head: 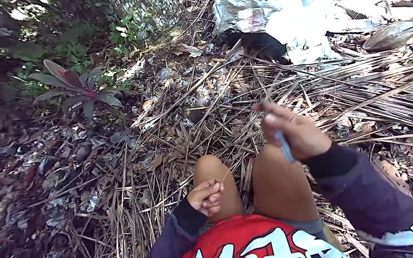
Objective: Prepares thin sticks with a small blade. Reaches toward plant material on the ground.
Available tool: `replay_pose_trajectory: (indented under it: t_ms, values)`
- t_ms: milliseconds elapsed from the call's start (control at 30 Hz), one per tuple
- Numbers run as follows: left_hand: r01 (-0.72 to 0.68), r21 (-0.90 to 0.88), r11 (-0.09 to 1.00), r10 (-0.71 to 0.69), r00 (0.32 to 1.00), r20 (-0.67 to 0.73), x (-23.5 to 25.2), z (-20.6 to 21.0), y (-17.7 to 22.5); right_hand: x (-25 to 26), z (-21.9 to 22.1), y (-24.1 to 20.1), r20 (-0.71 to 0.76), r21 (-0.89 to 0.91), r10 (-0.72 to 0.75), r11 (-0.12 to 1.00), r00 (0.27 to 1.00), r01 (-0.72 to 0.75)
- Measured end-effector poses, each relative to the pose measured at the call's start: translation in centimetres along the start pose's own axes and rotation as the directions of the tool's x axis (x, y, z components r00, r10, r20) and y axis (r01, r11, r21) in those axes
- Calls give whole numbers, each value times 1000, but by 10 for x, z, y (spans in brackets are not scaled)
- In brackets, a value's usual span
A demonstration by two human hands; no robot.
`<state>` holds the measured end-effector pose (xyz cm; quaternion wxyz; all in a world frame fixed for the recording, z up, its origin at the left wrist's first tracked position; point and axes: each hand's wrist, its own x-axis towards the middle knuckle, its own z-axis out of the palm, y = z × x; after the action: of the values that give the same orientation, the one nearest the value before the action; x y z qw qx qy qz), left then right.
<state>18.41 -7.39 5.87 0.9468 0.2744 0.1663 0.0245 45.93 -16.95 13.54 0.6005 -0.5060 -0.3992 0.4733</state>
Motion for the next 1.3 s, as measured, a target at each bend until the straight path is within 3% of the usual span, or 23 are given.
replay_pose_trajectory:
  t_ms: [67, 133, 200, 267, 367, 467, 567, 633, 700, 767, 833, 867, 933, 1000, 1067, 1133, 1233, 1300]
  values:
    - [-42, 37, 998, 42, 999, 0, 6, 1, 4, -17, 30, 17, 207, -80, 231, 972, 951, -219]
    - [-109, 121, 987, 111, 994, -12, 9, 2, 6, -26, 52, 29, 336, -121, 344, 939, 877, -322]
    - [-143, 244, 959, 163, 985, -60, 4, -1, 7, -22, 42, 20, 240, -86, 290, 957, 927, -277]
    - [-147, 337, 930, 192, 976, -106, -10, -11, 4, -7, 8, 3, 66, -15, 127, 992, 990, -126]
    - [-192, 412, 891, 265, 955, -129, -28, -22, 0, 9, -23, -19, -84, -25, -23, 999, 996, 21]
    - [-229, 497, 837, 362, 913, -190, -30, -17, -3, 7, -8, -10, -79, -32, -20, 999, 997, 17]
    - [-226, 509, 831, 360, 915, -182, -30, -18, -2, -2, 14, 10, 74, -55, 87, 995, 993, -83]
    - [-183, 454, 872, 293, 938, -186, -37, -23, -3, 3, -8, 1, -121, -97, 14, 995, 993, -26]
    - [-139, 403, 905, 255, 934, -252, -45, -28, -10, 14, -59, -19, -399, -157, -164, 982, 902, 109]
    - [-166, 427, 889, 325, 886, -331, -41, -22, -13, 9, -71, -32, -458, -176, -251, 966, 852, 190]
    - [-216, 551, 806, 462, 811, -358, -30, -4, -15, -9, -21, -16, -296, -176, -136, 981, 945, 86]
    - [-241, 623, 744, 540, 767, -347, -22, 7, -14, -19, 10, 2, -138, -130, -14, 991, 990, -4]
    - [-282, 773, 569, 696, 666, -269, -7, 24, -15, -30, 63, 36, 176, -42, 175, 985, 969, -170]
    - [-312, 885, 345, 816, 566, -119, -3, 26, -18, -33, 87, 57, 303, 46, 180, 978, 936, -204]
    - [-287, 946, 151, 865, 502, 14, -10, 19, -21, -26, 73, 46, 216, 45, 115, 991, 970, -127]
    - [-257, 964, 64, 871, 486, 72, -22, 11, -26, -14, 39, 28, 46, 28, 21, 999, 999, -22]
    - [-241, 967, 79, 875, 481, 49, -32, 4, -34, 3, 1, 14, -177, 80, -163, 981, 971, 179]
    - [-221, 971, 94, 886, 464, 20, -29, 4, -35, 0, 13, 15, -174, 78, -141, 985, 975, 156]
